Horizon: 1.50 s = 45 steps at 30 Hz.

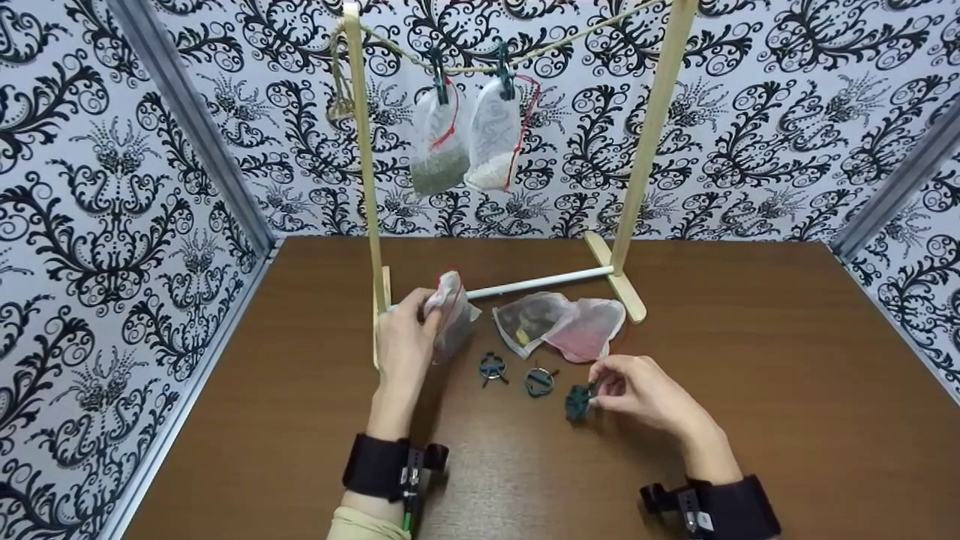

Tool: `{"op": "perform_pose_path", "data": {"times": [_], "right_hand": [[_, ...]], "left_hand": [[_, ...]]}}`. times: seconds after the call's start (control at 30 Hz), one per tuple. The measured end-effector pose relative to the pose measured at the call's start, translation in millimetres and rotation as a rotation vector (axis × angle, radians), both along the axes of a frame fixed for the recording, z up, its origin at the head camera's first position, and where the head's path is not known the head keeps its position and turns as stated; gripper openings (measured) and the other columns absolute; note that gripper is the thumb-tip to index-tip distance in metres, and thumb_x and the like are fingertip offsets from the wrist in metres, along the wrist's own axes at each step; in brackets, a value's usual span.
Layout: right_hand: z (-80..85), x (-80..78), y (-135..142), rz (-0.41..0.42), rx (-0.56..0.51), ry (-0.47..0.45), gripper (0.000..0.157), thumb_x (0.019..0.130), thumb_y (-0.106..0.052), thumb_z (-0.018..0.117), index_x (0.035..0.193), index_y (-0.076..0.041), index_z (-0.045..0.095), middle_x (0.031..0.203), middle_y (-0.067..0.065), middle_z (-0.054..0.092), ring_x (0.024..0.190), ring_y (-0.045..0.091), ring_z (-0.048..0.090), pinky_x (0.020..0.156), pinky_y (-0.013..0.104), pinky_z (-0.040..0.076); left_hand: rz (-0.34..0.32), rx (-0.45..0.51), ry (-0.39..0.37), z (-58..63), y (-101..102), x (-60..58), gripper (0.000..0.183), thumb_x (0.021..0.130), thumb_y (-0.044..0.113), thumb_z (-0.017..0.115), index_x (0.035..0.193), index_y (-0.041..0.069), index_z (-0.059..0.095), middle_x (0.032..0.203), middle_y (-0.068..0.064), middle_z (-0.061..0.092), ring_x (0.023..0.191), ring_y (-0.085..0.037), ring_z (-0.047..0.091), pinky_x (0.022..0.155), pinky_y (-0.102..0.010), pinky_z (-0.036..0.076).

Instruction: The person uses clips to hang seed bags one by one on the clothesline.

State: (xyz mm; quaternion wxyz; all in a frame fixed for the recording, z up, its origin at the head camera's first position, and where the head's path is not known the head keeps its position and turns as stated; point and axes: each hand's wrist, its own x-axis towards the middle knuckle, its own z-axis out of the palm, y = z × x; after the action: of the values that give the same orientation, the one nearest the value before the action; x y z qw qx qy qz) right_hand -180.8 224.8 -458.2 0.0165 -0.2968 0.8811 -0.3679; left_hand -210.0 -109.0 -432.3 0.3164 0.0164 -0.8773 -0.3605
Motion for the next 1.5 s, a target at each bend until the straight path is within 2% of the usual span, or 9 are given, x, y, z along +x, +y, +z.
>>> {"op": "perform_pose_path", "data": {"times": [0.27, 0.43, 0.57, 0.7, 0.87, 1.0, 1.17, 1.3, 1.5], "right_hand": [[8.6, -3.7, 2, -0.043, -0.073, 0.064, 0.013, 0.083, -0.005, 0.078, 0.093, -0.009, 0.072, 0.082, 0.001, 0.071, 0.072, -0.002, 0.059, 0.066, 0.02, 0.052], [20.3, -12.4, 3, -0.018, -0.113, 0.14, 0.011, 0.085, -0.006, 0.076, 0.095, -0.006, 0.073, 0.084, 0.005, 0.073, 0.075, 0.0, 0.063, 0.068, 0.019, 0.054], [45.3, -25.6, 3, 0.025, -0.087, 0.275, 0.016, 0.083, 0.002, 0.074, 0.099, -0.003, 0.073, 0.087, 0.008, 0.075, 0.074, 0.006, 0.066, 0.068, 0.022, 0.057], [80.8, -41.9, 1, 0.077, -0.075, 0.419, 0.023, 0.078, 0.008, 0.075, 0.1, 0.0, 0.073, 0.093, 0.013, 0.077, 0.07, 0.015, 0.068, 0.065, 0.018, 0.056], [133.1, -62.3, -6, 0.118, -0.043, 0.588, 0.023, 0.074, 0.012, 0.076, 0.095, 0.002, 0.073, 0.087, 0.015, 0.076, 0.064, 0.02, 0.068, 0.061, 0.013, 0.053], [179.2, -75.7, -13, 0.101, 0.033, 0.72, 0.018, 0.076, 0.009, 0.076, 0.092, 0.002, 0.074, 0.087, 0.017, 0.076, 0.073, 0.026, 0.074, 0.066, 0.02, 0.058], [234.6, -81.3, -23, -0.093, 0.067, 0.677, 0.013, 0.088, 0.001, 0.068, 0.099, -0.001, 0.075, 0.099, 0.016, 0.077, 0.089, 0.031, 0.076, 0.076, 0.006, 0.051], [274.0, -82.0, -31, -0.252, 0.053, 0.625, 0.015, 0.093, -0.006, 0.063, 0.1, -0.007, 0.076, 0.103, 0.012, 0.077, 0.094, 0.029, 0.075, 0.075, -0.001, 0.044], [315.8, -91.0, -46, -0.318, 0.112, 0.738, 0.014, 0.095, -0.012, 0.064, 0.099, -0.008, 0.077, 0.103, 0.011, 0.077, 0.092, 0.028, 0.074, 0.077, 0.007, 0.049]], "left_hand": [[-0.109, -0.003, 0.113, 11.8, 21, 1.6, 0.01, 0.08, 0.004, 0.075, 0.09, 0.008, 0.076, 0.081, -0.008, 0.076, 0.068, -0.021, 0.07, 0.062, -0.038, 0.056], [-0.141, 0.009, 0.089, 16.9, 32, 1.3, 0.011, 0.083, 0.006, 0.074, 0.093, 0.008, 0.076, 0.082, -0.007, 0.076, 0.07, -0.019, 0.069, 0.063, -0.038, 0.056], [-0.16, 0.0, 0.065, 21.4, 38, -0.9, 0.013, 0.085, 0.007, 0.074, 0.098, 0.009, 0.074, 0.082, -0.007, 0.076, 0.068, -0.019, 0.069, 0.061, -0.038, 0.055], [-0.205, -0.079, 0.124, 35.2, 45, -9.4, 0.011, 0.087, 0.008, 0.073, 0.097, 0.01, 0.071, 0.086, -0.008, 0.078, 0.072, -0.024, 0.073, 0.063, -0.04, 0.057], [-0.216, -0.265, 0.189, 73.8, 55, -21.1, 0.011, 0.089, 0.014, 0.072, 0.097, 0.011, 0.067, 0.087, -0.009, 0.077, 0.075, -0.029, 0.074, 0.066, -0.043, 0.058], [-0.118, -0.457, 0.245, 117.6, 65, -31.8, 0.012, 0.091, 0.02, 0.07, 0.093, 0.01, 0.065, 0.079, -0.008, 0.075, 0.066, -0.028, 0.071, 0.058, -0.041, 0.057], [0.07, -0.702, 0.356, 164.8, 82, -44.0, 0.006, 0.09, 0.015, 0.067, 0.084, 0.014, 0.067, 0.076, -0.001, 0.074, 0.074, -0.022, 0.068, 0.063, -0.033, 0.054], [0.105, -0.85, 0.345, 193.5, 90, -47.4, 0.012, 0.088, 0.007, 0.063, 0.093, 0.016, 0.069, 0.086, 0.0, 0.077, 0.088, -0.02, 0.064, 0.078, -0.032, 0.05], [0.126, -0.94, 0.323, 224.2, 97, -59.1, 0.021, 0.088, 0.003, 0.057, 0.101, 0.014, 0.07, 0.113, -0.003, 0.066, 0.109, -0.021, 0.055, 0.095, -0.035, 0.044]]}}
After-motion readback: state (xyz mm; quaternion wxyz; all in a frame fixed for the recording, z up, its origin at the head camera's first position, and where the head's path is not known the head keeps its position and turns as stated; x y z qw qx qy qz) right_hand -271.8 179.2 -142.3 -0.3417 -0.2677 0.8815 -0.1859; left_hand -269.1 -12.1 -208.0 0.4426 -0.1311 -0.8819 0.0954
